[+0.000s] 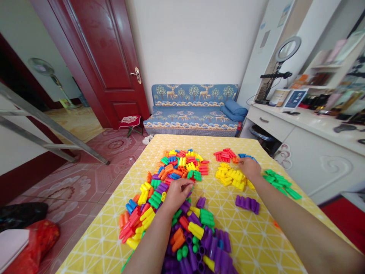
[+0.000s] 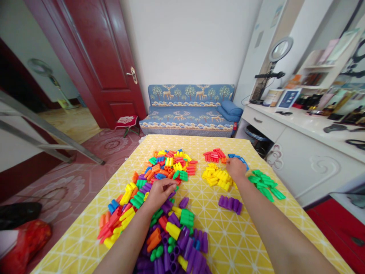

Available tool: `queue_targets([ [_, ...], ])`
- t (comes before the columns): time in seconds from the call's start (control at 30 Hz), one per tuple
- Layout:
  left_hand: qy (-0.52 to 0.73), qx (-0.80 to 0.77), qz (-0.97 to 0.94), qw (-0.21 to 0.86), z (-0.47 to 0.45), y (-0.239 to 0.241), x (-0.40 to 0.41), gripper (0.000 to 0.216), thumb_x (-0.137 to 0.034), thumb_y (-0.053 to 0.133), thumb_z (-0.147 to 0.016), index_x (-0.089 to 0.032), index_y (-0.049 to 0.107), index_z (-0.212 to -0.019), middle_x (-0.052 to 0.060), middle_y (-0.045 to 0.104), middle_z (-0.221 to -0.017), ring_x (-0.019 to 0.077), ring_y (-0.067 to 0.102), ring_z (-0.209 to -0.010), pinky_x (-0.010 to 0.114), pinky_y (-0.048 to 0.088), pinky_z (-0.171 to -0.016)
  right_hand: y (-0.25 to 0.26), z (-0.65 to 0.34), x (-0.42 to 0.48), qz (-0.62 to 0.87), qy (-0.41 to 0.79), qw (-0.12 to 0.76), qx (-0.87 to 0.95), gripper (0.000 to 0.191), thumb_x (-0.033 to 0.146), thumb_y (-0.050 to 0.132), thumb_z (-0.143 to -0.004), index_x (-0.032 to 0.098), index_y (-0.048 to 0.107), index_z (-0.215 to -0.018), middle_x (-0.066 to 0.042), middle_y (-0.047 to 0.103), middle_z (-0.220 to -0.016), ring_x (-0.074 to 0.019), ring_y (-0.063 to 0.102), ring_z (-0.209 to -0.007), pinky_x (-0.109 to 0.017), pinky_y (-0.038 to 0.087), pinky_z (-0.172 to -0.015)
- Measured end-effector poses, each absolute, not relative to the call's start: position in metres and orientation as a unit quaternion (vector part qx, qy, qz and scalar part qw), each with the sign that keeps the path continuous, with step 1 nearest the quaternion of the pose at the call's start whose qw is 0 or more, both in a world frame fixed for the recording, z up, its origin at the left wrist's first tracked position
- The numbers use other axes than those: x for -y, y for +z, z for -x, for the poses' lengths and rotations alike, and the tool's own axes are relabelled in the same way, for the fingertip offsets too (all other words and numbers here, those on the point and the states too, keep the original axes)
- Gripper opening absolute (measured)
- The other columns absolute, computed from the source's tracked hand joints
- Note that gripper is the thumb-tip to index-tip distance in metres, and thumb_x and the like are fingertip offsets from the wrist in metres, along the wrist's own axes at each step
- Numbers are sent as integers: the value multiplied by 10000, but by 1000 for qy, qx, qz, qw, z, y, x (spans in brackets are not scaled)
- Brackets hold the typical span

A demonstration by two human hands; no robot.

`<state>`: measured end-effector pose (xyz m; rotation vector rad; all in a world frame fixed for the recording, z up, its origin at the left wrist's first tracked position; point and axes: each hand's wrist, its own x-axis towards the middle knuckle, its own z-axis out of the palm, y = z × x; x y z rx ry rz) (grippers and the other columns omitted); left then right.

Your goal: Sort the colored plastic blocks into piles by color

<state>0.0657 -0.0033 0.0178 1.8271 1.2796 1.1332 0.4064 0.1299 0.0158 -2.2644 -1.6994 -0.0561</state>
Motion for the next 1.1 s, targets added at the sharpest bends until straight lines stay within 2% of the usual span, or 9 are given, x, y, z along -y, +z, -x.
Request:
queue_targets([
  [0.13, 461, -512, -666, 285, -63, 16, 1, 181, -258, 565, -833, -180, 724, -871, 42, 736, -818, 182, 655, -713, 271, 493, -663, 20, -406, -134, 787, -15, 227, 574, 305, 192, 530, -768, 182, 732, -996, -114, 715, -1008, -243, 659, -889, -311, 494, -749],
  [0.27, 545, -567, -569, 239, -57, 11, -4, 239, -307, 540, -855, -168, 702, -964, 64, 737, -884, 200, 676, -787, 299, 525, -710, 26, -385, -130, 739, -8, 308, 599, 342, 194, 481, -780, 121, 706, -1027, -136, 702, -1027, -236, 650, -888, -336, 494, -797],
  [0.47, 559, -585, -550, 206, -52, 11, -6, 229, -256, 529, -842, -186, 708, -965, 58, 731, -950, 205, 674, -852, 302, 537, -731, 17, -323, -101, 605, 38, 372, 702, 272, 235, 491, -802, 194, 701, -971, -59, 699, -1021, -174, 647, -880, -307, 493, -831],
  [0.6, 540, -579, -582, 188, -52, 13, -5, 204, -197, 528, -832, -192, 716, -913, 56, 724, -928, 200, 664, -852, 312, 529, -757, 16, -319, -99, 601, 42, 360, 712, 243, 223, 520, -793, 205, 696, -960, -41, 692, -1040, -167, 639, -923, -294, 479, -866],
  [0.77, 491, -551, -656, 156, -53, 11, -7, 218, -127, 544, -811, -193, 715, -929, 69, 708, -981, 211, 641, -943, 351, 507, -857, 28, -366, -124, 696, 13, 303, 651, 274, 177, 512, -780, 145, 705, -973, -126, 679, -1073, -245, 612, -1022, -344, 446, -906],
  [0.97, 416, -555, -706, 143, -55, 7, -7, 331, -123, 550, -811, -224, 693, -1091, 77, 663, -1172, 245, 577, -1118, 417, 441, -992, 21, -403, -141, 758, 45, 215, 615, 272, 149, 588, -713, 146, 710, -956, -151, 707, -968, -287, 645, -952, -356, 459, -835],
  [1.1, 350, -560, -737, 142, -57, 7, -3, 427, -127, 579, -788, -225, 642, -1199, 82, 541, -1360, 276, 483, -1248, 447, 373, -1063, 12, -403, -141, 750, 72, 216, 621, 243, 165, 617, -693, 153, 709, -918, -156, 705, -984, -307, 644, -967, -390, 458, -850],
])
